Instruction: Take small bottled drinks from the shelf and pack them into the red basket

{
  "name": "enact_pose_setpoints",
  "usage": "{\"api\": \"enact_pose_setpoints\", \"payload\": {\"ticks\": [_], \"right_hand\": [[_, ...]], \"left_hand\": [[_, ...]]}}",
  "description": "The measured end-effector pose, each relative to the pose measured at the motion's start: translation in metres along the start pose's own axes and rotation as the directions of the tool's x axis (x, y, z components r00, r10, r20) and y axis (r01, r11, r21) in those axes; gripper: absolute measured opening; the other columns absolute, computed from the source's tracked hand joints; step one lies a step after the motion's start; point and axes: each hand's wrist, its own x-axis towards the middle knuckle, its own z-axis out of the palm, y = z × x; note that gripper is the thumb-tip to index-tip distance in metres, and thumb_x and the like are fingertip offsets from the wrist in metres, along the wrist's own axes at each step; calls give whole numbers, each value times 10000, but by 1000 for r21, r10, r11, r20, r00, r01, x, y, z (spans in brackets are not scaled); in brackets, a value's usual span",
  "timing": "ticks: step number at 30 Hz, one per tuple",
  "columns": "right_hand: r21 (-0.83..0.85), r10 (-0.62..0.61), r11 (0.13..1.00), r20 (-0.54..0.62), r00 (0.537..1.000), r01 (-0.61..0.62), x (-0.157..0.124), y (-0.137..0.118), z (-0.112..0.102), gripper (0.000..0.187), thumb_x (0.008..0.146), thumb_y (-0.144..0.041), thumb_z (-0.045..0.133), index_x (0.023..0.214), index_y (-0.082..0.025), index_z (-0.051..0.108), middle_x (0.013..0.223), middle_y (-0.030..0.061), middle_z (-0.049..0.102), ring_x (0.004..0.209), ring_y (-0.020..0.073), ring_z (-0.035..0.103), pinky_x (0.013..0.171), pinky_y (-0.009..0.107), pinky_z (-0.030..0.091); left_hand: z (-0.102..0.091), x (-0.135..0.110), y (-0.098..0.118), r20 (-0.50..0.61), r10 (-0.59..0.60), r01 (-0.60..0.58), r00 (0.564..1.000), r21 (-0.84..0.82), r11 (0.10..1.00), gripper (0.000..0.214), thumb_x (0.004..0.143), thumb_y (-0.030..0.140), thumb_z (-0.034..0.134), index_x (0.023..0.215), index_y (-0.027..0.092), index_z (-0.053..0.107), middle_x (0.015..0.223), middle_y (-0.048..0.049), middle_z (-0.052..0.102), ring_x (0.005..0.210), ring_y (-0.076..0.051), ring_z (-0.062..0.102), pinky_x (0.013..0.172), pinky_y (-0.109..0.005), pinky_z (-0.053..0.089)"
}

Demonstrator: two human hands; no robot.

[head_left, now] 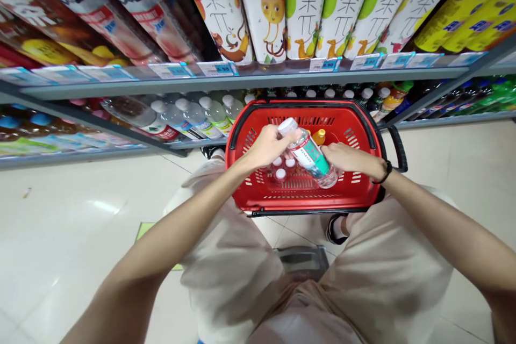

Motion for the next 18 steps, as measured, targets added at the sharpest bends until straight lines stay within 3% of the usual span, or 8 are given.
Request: {"api": "enact_pose_setpoints", "payload": {"ticks": [2,5,9,14,18], "right_hand": [[-225,123,968,47,991,-110,-4,-3,-6,457,1093,-372,388,1192,-69,716,1207,272,717,1159,373,706,989,442,514],[-326,232,927,111,966,-185,-7,-3,-6,455,1068,-338,423,1269,-41,703,1281,289,692,1223,408,680,964,463,528],[-247,181,959,167,969,-137,-9,0,-3,507,1070,-400,407,1298,-53,697,1280,258,705,1170,371,706,917,409,537],[-224,105,972,134,985,-73,-12,-1,-5,472,1062,-346,393,1276,-66,706,1258,248,716,1156,360,708,909,394,522],[-226,101,972,132,986,-69,-12,0,-6,474,1059,-337,392,1266,-51,708,1249,265,710,1141,391,710,883,415,525]], "left_hand": [[10,2,-4,71,-43,38,997,70,997,494,919,600,639,776,130,693,618,-53,705,516,-168,660,458,-218,466],[31,10,-17,189,-34,-29,981,319,947,385,893,506,658,787,139,701,675,-42,715,628,-169,685,563,-223,481],[59,24,-45,301,-110,-147,947,712,687,403,896,490,600,785,122,721,722,-71,693,633,-169,608,546,-261,376],[79,28,-84,424,-201,-235,883,771,592,357,896,425,632,732,121,720,663,-80,668,581,-177,577,543,-278,361],[86,26,-110,499,-217,-338,839,791,510,294,870,371,714,759,100,734,783,-139,725,737,-244,671,660,-304,444]]}}
